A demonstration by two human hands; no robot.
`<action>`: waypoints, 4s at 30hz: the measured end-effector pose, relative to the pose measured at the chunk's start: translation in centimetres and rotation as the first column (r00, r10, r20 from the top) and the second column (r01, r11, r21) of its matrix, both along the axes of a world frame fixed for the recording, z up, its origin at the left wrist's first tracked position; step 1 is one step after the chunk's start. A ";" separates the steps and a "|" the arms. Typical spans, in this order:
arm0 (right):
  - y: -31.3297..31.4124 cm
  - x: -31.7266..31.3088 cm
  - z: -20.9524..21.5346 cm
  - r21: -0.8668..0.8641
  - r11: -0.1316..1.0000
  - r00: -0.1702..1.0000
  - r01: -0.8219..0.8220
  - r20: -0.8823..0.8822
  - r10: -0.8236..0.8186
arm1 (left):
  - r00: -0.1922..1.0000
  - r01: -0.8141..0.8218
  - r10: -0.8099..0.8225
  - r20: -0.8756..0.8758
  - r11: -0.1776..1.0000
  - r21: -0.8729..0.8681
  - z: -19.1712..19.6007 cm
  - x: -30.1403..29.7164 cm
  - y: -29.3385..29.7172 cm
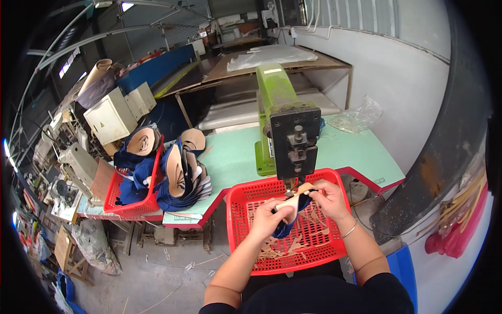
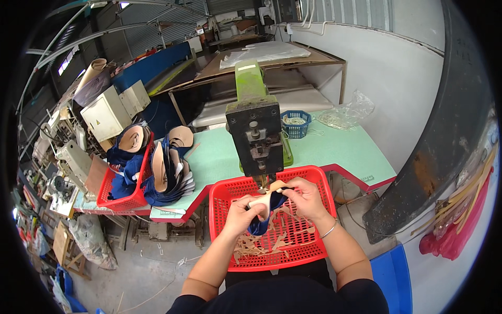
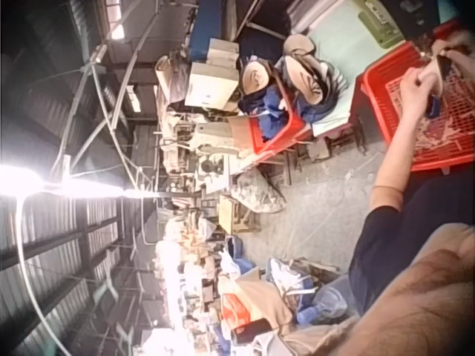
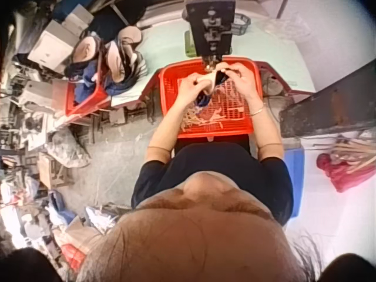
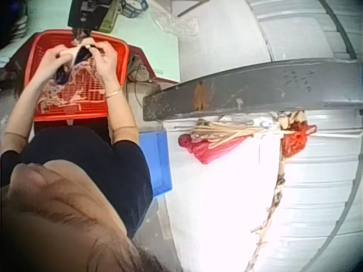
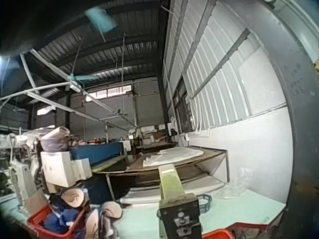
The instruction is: The person assembles blue sandals by attaching white plastic buckles to the straps using a green manual press machine. They pick up a sandal from a red basket, position the buckle under the press, and operate the machine to secure the component. The finished sandals are placed into a second red basket.
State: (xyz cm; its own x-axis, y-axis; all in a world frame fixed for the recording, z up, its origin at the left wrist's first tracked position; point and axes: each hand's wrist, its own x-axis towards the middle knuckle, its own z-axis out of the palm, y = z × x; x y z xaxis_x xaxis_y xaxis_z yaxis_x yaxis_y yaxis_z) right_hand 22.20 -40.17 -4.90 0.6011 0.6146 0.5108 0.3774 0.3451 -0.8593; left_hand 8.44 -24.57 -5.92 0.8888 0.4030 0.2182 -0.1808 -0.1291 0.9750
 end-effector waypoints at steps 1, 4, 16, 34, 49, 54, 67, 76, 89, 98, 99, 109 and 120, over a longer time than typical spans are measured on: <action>-0.1 0.3 -0.2 0.034 0.999 0.996 0.001 0.085 -0.004 | 0.988 -0.108 0.072 0.137 0.955 0.278 -0.1 0.1 -0.4; -0.9 1.1 -0.9 0.041 0.998 0.941 0.057 0.331 -0.068 | 0.872 -0.448 0.126 0.474 0.595 0.667 -1.0 -0.2 -0.9; -2.0 0.2 -2.1 -0.074 0.992 0.902 0.105 0.428 -0.063 | 0.862 -0.486 0.084 0.500 0.415 0.769 -2.5 -1.1 -0.9; -0.3 1.5 1.0 0.098 0.981 0.673 -0.167 -0.716 0.186 | 0.939 -0.320 0.310 0.150 0.946 0.045 0.5 2.2 -3.0; 1.2 -2.1 2.7 -0.013 0.986 0.749 -0.165 -0.652 0.117 | 0.971 -0.179 0.206 0.117 0.962 -0.209 0.0 -0.8 -0.3; 0.7 -1.4 1.8 -0.017 0.984 0.718 -0.180 -0.686 0.120 | 0.978 -0.118 0.137 0.158 0.985 -0.124 -0.2 -0.4 -0.3; 1.6 -2.1 1.9 0.035 0.966 0.720 -0.255 -0.660 0.214 | 0.997 -0.013 0.040 0.063 0.921 -0.388 -1.4 -0.8 2.0; 1.8 -3.4 1.8 0.014 0.962 0.729 -0.272 -0.650 0.215 | 0.994 0.112 -0.096 0.058 0.895 -0.432 -0.5 -0.8 4.4; 1.7 -2.9 2.7 0.055 0.967 0.645 -0.248 -0.735 0.207 | 1.000 0.001 0.015 0.025 0.851 -0.525 -1.3 -1.5 1.2; 1.7 -3.7 2.3 0.106 0.958 0.619 -0.267 -0.743 0.255 | 0.992 0.090 -0.121 -0.020 0.825 -0.557 0.4 -1.0 2.7; 2.0 -3.8 1.8 0.121 0.958 0.616 -0.261 -0.743 0.262 | 0.988 0.102 -0.147 -0.044 0.844 -0.527 0.1 -1.0 3.6; 2.5 -3.9 1.7 0.012 0.965 0.720 -0.263 -0.664 0.204 | 0.984 0.150 -0.176 0.006 0.823 -0.547 -2.4 -1.5 4.4; 2.3 -3.0 3.5 -0.180 0.966 0.878 -0.184 -0.471 0.079 | 0.990 0.140 -0.139 0.020 0.972 -0.187 0.4 -0.9 1.2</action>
